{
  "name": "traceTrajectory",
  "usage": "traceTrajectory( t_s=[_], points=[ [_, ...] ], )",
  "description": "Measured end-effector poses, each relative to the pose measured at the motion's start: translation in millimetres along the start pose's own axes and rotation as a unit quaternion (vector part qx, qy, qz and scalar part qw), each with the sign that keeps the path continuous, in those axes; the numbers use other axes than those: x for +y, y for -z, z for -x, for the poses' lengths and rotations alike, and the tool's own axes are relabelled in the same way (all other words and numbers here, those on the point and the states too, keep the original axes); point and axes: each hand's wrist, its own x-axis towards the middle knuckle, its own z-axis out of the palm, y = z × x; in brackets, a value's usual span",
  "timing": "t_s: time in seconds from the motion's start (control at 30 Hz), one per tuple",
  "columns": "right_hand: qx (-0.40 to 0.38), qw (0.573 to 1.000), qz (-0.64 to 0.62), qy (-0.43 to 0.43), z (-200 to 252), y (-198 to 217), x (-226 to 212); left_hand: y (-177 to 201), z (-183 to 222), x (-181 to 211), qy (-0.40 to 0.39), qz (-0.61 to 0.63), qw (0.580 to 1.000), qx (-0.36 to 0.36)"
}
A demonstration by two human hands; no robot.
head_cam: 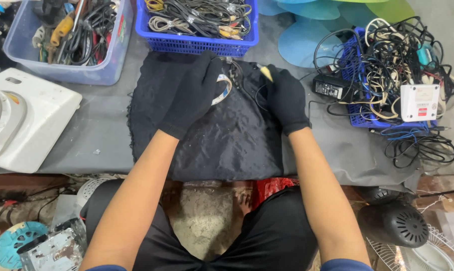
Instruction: The person is assembling a motorcycle wire harness by threading it through a metal ring and wrapping it with a black protective sleeve.
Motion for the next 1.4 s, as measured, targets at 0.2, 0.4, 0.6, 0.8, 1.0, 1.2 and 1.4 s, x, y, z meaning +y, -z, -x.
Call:
traceTrajectory(
  t_s=[0.2,0.4,0.6,0.8,1.0,1.2,1.4],
  points=[
    [0.03,0.982,0.177,0.061,-7.7,3.3,-15.0,-17.9,-11.6,-31.9,-0.006,-0.253,0.967,0.043],
    [0.061,0.997,0.034,0.033,-9.5,-2.8,-5.0,-17.8,-14.3,-41.4,-0.008,-0.259,0.966,0.004],
    [-0.006,0.938,-0.345,-0.034,-7.1,51.7,-49.1,-20.5,-14.5,-25.7,-0.047,-0.278,0.959,-0.011],
    [0.049,0.921,-0.382,-0.051,-8.2,49.1,-63.5,-21.0,-15.9,-24.6,-0.131,-0.303,0.944,-0.011],
    [0.061,0.916,-0.393,-0.046,-13.5,53.0,-60.8,-23.9,-18.8,-26.5,-0.181,-0.305,0.935,0.023],
    [0.011,0.902,-0.429,-0.044,-11.0,56.5,-72.4,-28.0,-14.2,-8.6,-0.163,-0.262,0.951,0.018],
    [0.007,0.921,-0.388,-0.026,-12.5,53.6,-65.4,-25.6,-19.6,-28.0,-0.197,-0.343,0.918,0.032]
  ],
)
